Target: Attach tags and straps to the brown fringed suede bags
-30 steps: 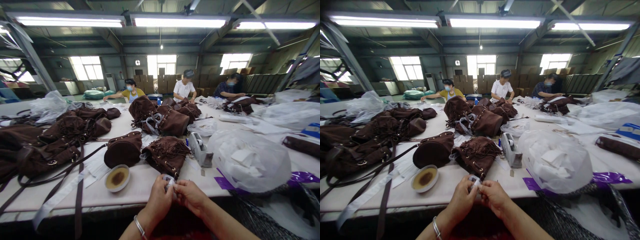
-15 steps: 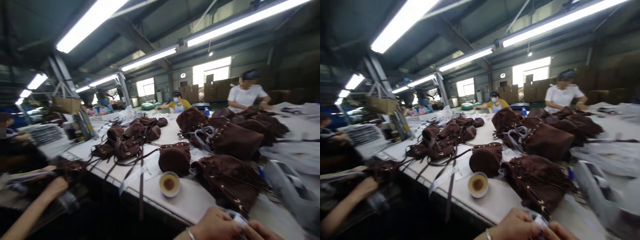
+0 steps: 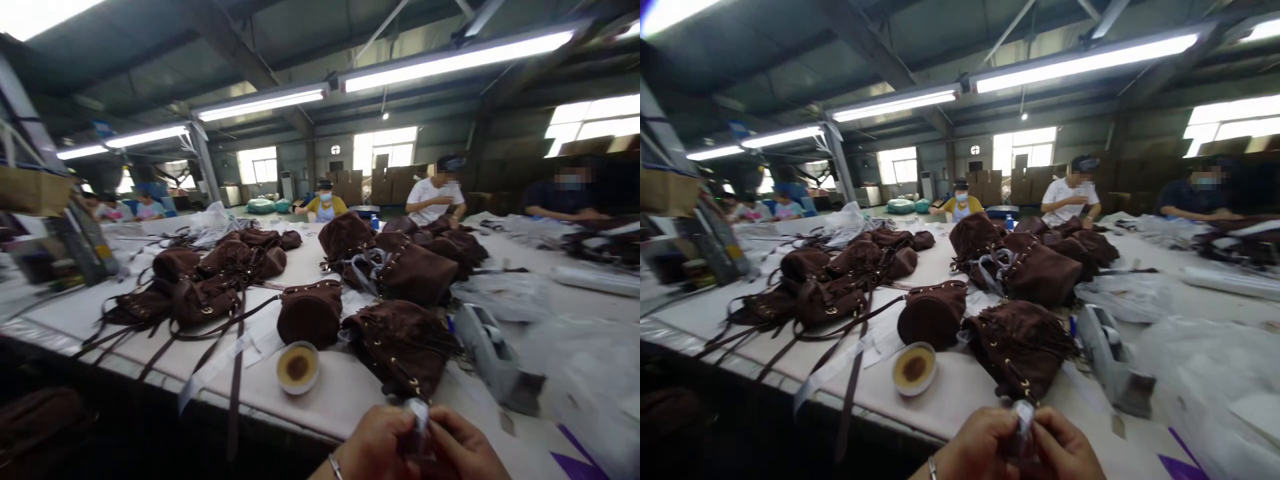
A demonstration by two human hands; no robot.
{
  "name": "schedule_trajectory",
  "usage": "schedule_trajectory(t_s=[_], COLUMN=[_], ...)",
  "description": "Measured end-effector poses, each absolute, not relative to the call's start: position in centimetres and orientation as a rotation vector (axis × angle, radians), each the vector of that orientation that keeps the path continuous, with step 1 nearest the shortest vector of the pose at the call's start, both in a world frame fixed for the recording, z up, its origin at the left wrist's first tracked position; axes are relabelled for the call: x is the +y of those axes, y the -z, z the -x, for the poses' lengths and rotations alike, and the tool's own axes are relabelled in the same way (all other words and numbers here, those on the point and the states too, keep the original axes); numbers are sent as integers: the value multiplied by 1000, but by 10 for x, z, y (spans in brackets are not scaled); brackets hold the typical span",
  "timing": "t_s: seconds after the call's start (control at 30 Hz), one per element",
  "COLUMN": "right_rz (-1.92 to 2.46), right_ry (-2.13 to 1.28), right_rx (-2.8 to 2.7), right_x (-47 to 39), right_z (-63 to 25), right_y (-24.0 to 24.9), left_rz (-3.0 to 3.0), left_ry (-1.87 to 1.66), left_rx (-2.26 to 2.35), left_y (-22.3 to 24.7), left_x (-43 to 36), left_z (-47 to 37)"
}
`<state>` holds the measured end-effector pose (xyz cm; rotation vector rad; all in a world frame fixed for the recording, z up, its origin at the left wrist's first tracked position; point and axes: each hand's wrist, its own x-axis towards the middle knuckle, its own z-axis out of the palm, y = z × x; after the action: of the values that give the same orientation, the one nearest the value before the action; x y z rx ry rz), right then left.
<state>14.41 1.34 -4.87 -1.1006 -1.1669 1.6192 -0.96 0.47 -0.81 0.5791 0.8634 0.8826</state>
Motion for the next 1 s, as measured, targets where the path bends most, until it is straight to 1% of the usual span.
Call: schedule_trajectory(t_s=[0.1, 0.17, 0.23, 0.33, 0.43, 0.53, 0.63, 0.7, 0.77, 0.83, 0.93, 1.0], right_rz=[1080, 1059, 1060, 1142, 1263, 1476, 1627, 1605, 1525, 1447, 1444, 1475], right_ry=[-1571, -1649, -1693, -1624, -1498, -1190, -657, -286, -60, -80, -362, -449], right_rx=[-1146, -1025, -940, -1038, -1200, -1383, -1603, -1669, -1698, -1748, -1742, -1705], right_x=[10, 4, -1, -2, 8, 26, 45, 53, 59, 63, 76, 88], right_z=[-145, -144, -143, -142, -149, -171, -199, -210, -210, -198, -169, -150], right_y=[39, 35, 33, 34, 38, 44, 44, 39, 29, 14, -11, -26], left_rz=[-697, -987, -1406, -1846, -1959, -2018, -2010, -1973, -1944, -1923, -1876, -1863], left_ry=[-824, -833, -859, -777, -744, -960, -1181, -1255, -1297, -1299, -1286, -1339], left_rx=[888, 1034, 1137, 1051, 1067, 1261, 1495, 1621, 1695, 1722, 1726, 1766], left_y=[9, 6, 0, -12, -23, -28, -28, -24, -15, -4, 9, 12], left_x=[3, 1, -3, -6, 1, 22, 46, 58, 65, 68, 67, 65], left_z=[9, 9, 10, 17, 33, 57, 79, 90, 94, 94, 87, 83])
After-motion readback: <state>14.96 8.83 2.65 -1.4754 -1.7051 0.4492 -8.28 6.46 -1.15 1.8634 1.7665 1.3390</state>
